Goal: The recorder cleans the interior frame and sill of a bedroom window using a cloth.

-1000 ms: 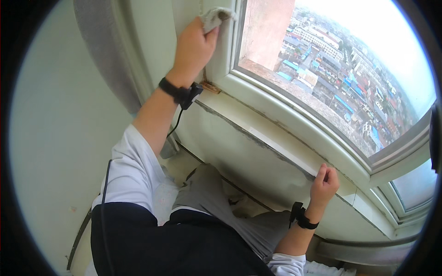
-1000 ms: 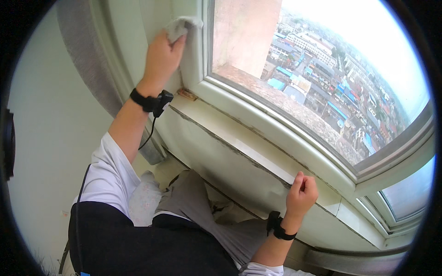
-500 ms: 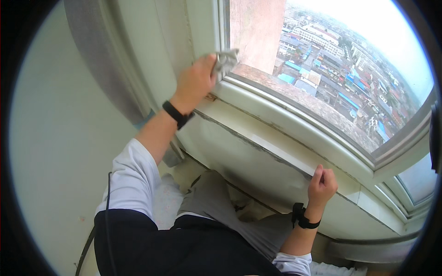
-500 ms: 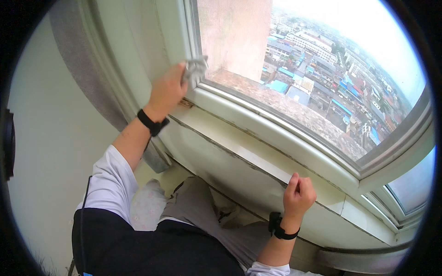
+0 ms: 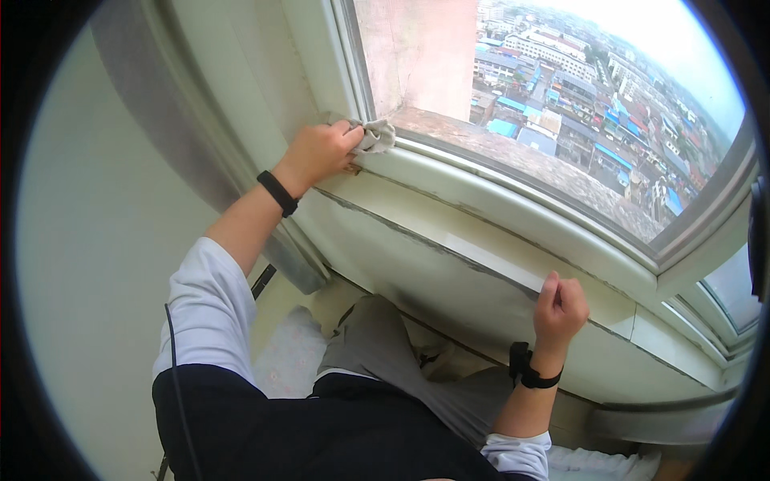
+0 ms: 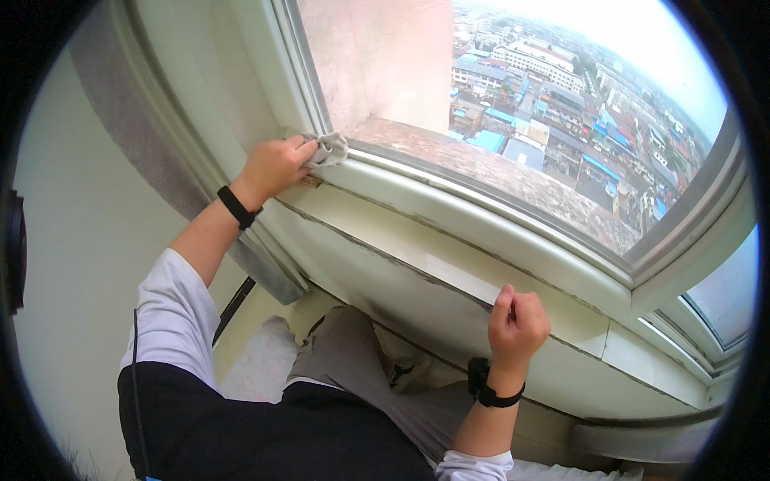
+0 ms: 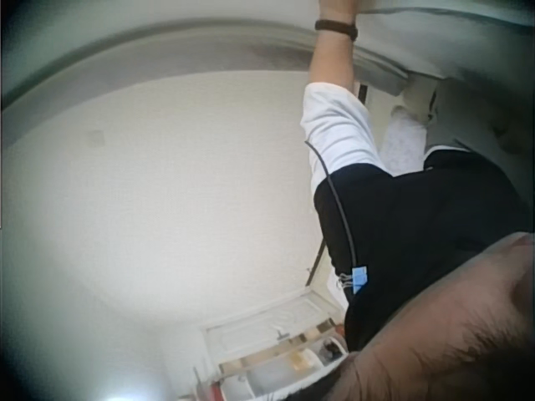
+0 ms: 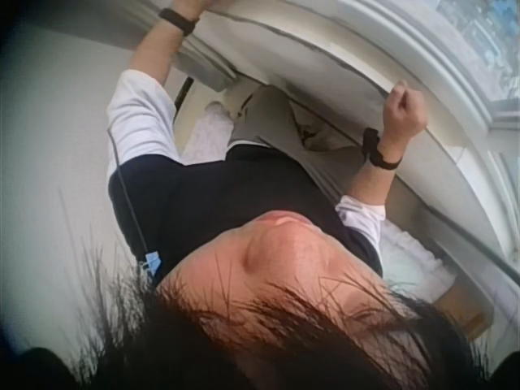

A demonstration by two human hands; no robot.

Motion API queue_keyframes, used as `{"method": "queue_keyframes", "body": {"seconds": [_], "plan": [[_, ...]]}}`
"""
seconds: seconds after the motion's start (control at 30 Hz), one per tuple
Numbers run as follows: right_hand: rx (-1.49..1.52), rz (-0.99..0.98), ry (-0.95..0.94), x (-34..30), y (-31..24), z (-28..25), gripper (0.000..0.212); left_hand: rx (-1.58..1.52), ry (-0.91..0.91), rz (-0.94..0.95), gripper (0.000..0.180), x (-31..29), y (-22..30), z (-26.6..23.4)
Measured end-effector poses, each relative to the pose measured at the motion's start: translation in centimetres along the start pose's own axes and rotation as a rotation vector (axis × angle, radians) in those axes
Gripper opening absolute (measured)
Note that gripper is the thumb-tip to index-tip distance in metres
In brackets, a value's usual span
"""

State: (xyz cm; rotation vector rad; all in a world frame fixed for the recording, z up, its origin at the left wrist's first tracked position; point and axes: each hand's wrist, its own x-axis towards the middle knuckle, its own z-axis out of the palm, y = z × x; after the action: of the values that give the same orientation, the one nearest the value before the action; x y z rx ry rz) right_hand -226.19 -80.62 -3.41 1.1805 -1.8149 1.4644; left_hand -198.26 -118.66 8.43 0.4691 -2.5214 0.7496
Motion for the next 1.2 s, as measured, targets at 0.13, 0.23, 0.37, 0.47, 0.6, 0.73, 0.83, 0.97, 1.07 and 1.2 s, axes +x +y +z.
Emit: {"method": "queue_keyframes", "body": {"seconds": [0.13, 0.23, 0.37, 0.47, 0.6, 0.73, 0.83, 0.97, 1.07, 1.2], "plan": [[-0.017, -0.001, 0.006, -0.1, 0.2, 0.0, 0.033, 0.053, 0.072, -0.049, 0.033, 2.2, -1.3, -2.3], [-0.007, 0.025, 0.035, -0.1, 0.1, 0.1, 0.032, 0.094, 0.274, -0.175, 0.036, 4.1, -1.9, -3.6], [0.018, -0.004, 0.042, 0.2, 0.1, -0.2, 0.032, 0.014, 0.299, -0.12, 0.034, 1.9, -1.1, 0.0], [0.014, -0.016, 0.043, 0.1, 0.1, -0.2, 0.032, -0.023, -0.04, -0.033, 0.035, 0.1, 0.3, 1.2], [0.035, -0.026, 0.008, 0.2, 0.0, -0.1, 0.031, 0.081, 0.018, -0.027, 0.041, -0.1, -2.0, 0.1], [0.022, 0.038, 0.019, -0.3, 0.0, -0.3, 0.031, 0.041, 0.44, -0.292, 0.036, 3.2, -6.0, -3.1], [-0.001, 0.036, 0.015, 0.0, -0.1, 0.0, 0.031, -0.085, 0.555, -0.45, 0.03, 5.7, -7.2, -4.1], [-0.019, 0.045, 0.009, -0.2, 0.2, 0.2, 0.032, -0.27, 0.514, -0.654, 0.031, 6.9, -5.2, -3.6], [-0.035, 0.032, -0.005, -0.2, 0.1, 0.0, 0.032, -0.287, 0.474, -0.677, 0.034, 5.9, -3.1, -2.4], [-0.031, 0.036, -0.021, -0.2, -0.2, 0.2, 0.033, -0.365, 0.291, -0.77, 0.036, 2.2, -0.1, 2.0]]}}
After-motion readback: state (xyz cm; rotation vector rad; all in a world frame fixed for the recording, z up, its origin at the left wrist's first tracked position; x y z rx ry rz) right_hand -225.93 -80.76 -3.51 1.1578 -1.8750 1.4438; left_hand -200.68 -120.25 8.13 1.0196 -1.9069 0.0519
